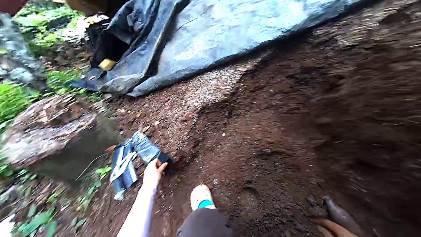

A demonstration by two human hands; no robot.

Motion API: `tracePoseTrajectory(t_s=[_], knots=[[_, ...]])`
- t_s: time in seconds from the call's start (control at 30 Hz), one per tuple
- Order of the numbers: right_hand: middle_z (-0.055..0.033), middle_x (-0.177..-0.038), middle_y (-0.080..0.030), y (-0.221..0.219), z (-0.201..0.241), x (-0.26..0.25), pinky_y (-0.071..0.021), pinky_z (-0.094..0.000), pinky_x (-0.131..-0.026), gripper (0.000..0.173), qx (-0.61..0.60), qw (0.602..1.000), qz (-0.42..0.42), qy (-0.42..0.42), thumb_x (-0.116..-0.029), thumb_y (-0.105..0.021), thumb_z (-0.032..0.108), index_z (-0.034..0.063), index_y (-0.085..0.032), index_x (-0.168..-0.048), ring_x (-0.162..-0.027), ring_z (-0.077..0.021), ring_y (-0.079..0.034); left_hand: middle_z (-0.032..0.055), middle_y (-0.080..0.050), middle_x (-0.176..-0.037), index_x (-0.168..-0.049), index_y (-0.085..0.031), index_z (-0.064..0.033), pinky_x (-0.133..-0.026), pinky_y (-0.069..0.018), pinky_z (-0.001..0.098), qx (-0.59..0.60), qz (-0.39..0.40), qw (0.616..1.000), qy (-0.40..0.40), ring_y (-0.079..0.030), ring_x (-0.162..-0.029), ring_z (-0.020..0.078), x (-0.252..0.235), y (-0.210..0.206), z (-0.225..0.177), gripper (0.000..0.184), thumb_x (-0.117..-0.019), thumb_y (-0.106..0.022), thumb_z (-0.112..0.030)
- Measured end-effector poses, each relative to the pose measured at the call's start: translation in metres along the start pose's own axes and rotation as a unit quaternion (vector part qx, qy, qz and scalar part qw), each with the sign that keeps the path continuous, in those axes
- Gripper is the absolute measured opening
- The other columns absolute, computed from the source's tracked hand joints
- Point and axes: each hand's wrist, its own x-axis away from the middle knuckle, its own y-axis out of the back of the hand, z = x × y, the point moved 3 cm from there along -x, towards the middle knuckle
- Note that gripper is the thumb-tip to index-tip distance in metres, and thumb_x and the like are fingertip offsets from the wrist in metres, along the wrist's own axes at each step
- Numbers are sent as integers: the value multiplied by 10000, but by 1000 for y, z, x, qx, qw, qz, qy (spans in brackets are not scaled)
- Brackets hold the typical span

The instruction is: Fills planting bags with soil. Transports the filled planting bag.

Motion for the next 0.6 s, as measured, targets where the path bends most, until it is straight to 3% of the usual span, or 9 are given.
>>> tracePoseTrajectory(t_s=[0.07, 0.1, 0.17, 0.27, 0.37, 0.47, 0.53, 0.6], knots=[[-242, -1369, -631, -3, 40, -9, -405, -557, -1158, 387, -59, 996, -46, 50, -1079, -519, 240, -2, -635, -1358, -1311, -384, -587, 236, -626, -977, -1041, -611, 70, -855, -491, 550, 103, 12, 994, -39, -619, -923, 350, 15, -4, -37, 302, -1003, -665, -225], [-211, -1371, -638, -4, 68, -13, -414, -509, -1164, 372, -106, 990, -65, 67, -1077, -522, 225, 9, -639, -1356, -1309, -340, -594, 156, -561, -879, -973, -561, 37, -719, -483, 453, 156, 29, 986, -48, -565, -775, 251, 26, -10, -61, 239, -1013, -645, -184], [-178, -1399, -625, -6, 132, -19, -440, -437, -1153, 377, -234, 964, -73, 104, -1086, -490, 201, 11, -610, -1388, -1306, -275, -601, 55, -537, -795, -895, -518, -32, -600, -520, 333, 245, 91, 963, -70, -564, -652, 139, 52, -22, -112, 187, -1005, -637, -125], [-193, -1434, -582, -11, 216, -25, -533, -479, -1037, 443, -459, 882, -31, 103, -1112, -440, 247, 18, -484, -1488, -1255, -297, -632, 45, -544, -844, -960, -511, -34, -656, -562, 336, 286, 236, 923, -102, -602, -721, 138, 98, -39, -192, 144, -987, -646, -76], [-221, -1357, -607, -11, 261, -26, -561, -495, -939, 458, -598, 797, -21, 87, -1095, -508, 274, 1, -469, -1461, -1156, -323, -660, 103, -656, -967, -1183, -545, 25, -769, -615, 354, 280, 361, 884, -97, -696, -847, 175, 125, -50, -241, 222, -996, -641, -49], [-218, -1230, -632, -5, 263, -26, -581, -446, -884, 358, -624, 775, -54, 86, -1052, -604, 179, -42, -543, -1327, -1044, -284, -676, 94, -669, -963, -1082, -531, -20, -776, -614, 346, 291, 415, 860, -56, -706, -844, 174, 133, -57, -261, 69, -1052, -561, -75], [-210, -1229, -636, 3, 256, -20, -584, -430, -898, 369, -623, 773, -62, 99, -1046, -616, 191, -51, -557, -1317, -1048, -265, -678, 47, -654, -915, -1044, -500, -72, -725, -575, 319, 283, 429, 854, -81, -669, -805, 135, 139, -59, -273, 55, -1069, -524, -114], [-196, -1231, -645, 11, 246, -13, -588, -413, -915, 380, -616, 775, -75, 117, -1028, -642, 187, -54, -563, -1312, -1058, -242, -681, 36, -658, -917, -1084, -501, -81, -714, -557, 313, 299, 441, 841, -98, -656, -802, 124, 148, -64, -285, 92, -1079, -507, -173]])
